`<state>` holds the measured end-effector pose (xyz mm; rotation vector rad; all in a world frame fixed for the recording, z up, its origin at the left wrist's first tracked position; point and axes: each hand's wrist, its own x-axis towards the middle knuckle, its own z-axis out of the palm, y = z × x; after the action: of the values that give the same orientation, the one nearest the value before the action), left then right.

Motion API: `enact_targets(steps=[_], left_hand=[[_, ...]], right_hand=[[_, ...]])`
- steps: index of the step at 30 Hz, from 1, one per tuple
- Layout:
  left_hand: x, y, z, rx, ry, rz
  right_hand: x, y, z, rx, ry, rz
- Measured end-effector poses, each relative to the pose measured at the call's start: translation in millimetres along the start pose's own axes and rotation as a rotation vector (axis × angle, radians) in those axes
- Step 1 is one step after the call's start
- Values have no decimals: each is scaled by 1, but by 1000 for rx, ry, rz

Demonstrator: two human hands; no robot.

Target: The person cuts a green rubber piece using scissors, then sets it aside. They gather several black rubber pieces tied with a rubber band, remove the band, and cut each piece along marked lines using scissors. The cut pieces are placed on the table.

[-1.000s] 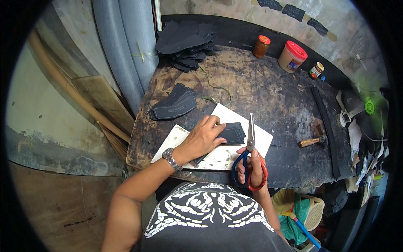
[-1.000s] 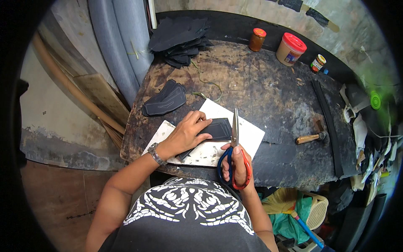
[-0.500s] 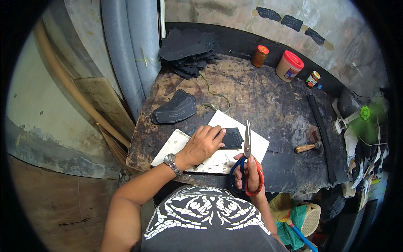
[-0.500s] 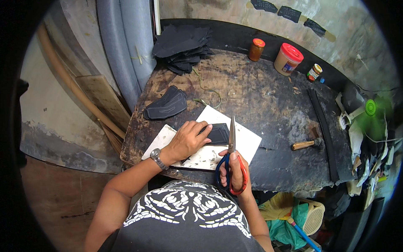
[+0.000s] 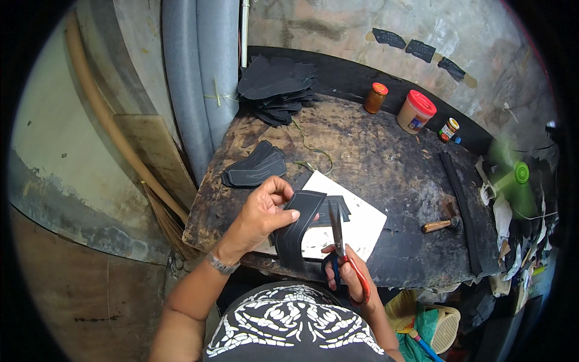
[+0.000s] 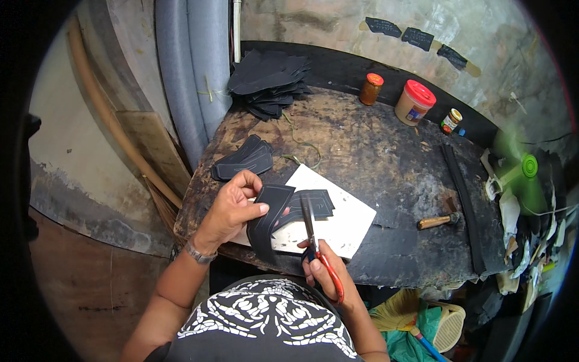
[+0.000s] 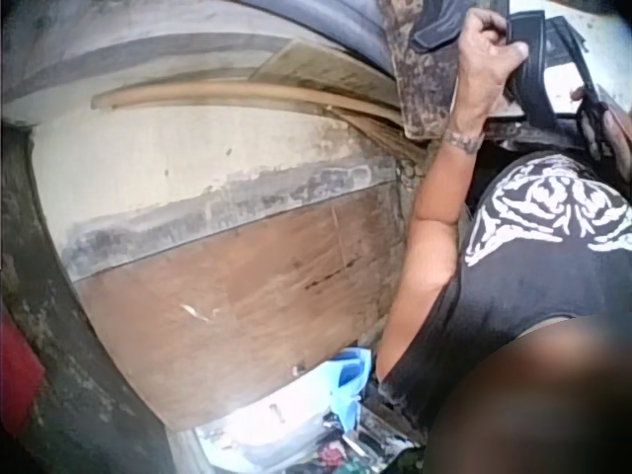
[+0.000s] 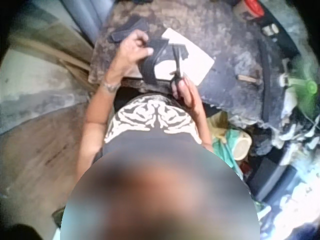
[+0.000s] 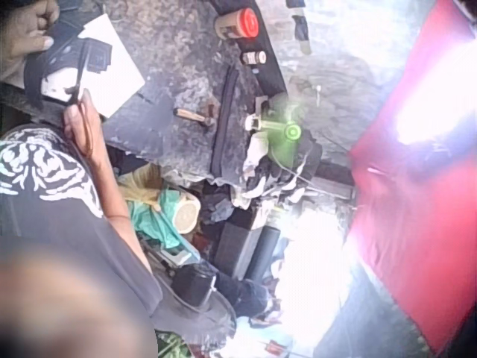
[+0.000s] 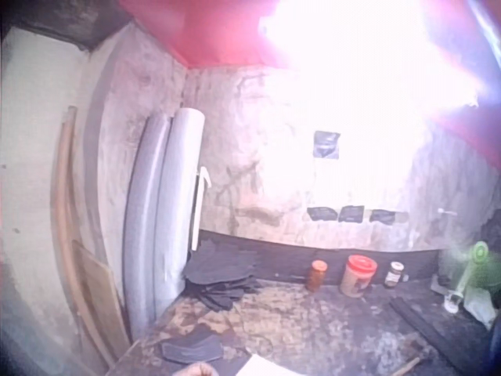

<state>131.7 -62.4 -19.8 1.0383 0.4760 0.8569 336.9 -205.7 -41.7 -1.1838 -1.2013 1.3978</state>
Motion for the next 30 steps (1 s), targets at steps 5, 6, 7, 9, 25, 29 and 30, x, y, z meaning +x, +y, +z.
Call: enact_targets(steps=[5,6,7,9,25,29,30], left_hand=[[-31,9,7,125,-20,52],[-35,9,7,178,-10,51],[-39,9,7,230,0,51],[-46,8,8,262,30,2],[-57,1,0,342,101,30],[-45,17,-15,383,311,296],[-44,21,-19,213,391,361]], right_hand=[[-5,-1,10,-166,-50,42],[-5,1,11,-202,-48,54],[-5,3,14,-193,-42,16],[-6,6,17,-189,-56,22],[-16,9,33,-79,-12,39],[-14,11,31,-18,54,-8],[-14,11,30,-10,62,-20]])
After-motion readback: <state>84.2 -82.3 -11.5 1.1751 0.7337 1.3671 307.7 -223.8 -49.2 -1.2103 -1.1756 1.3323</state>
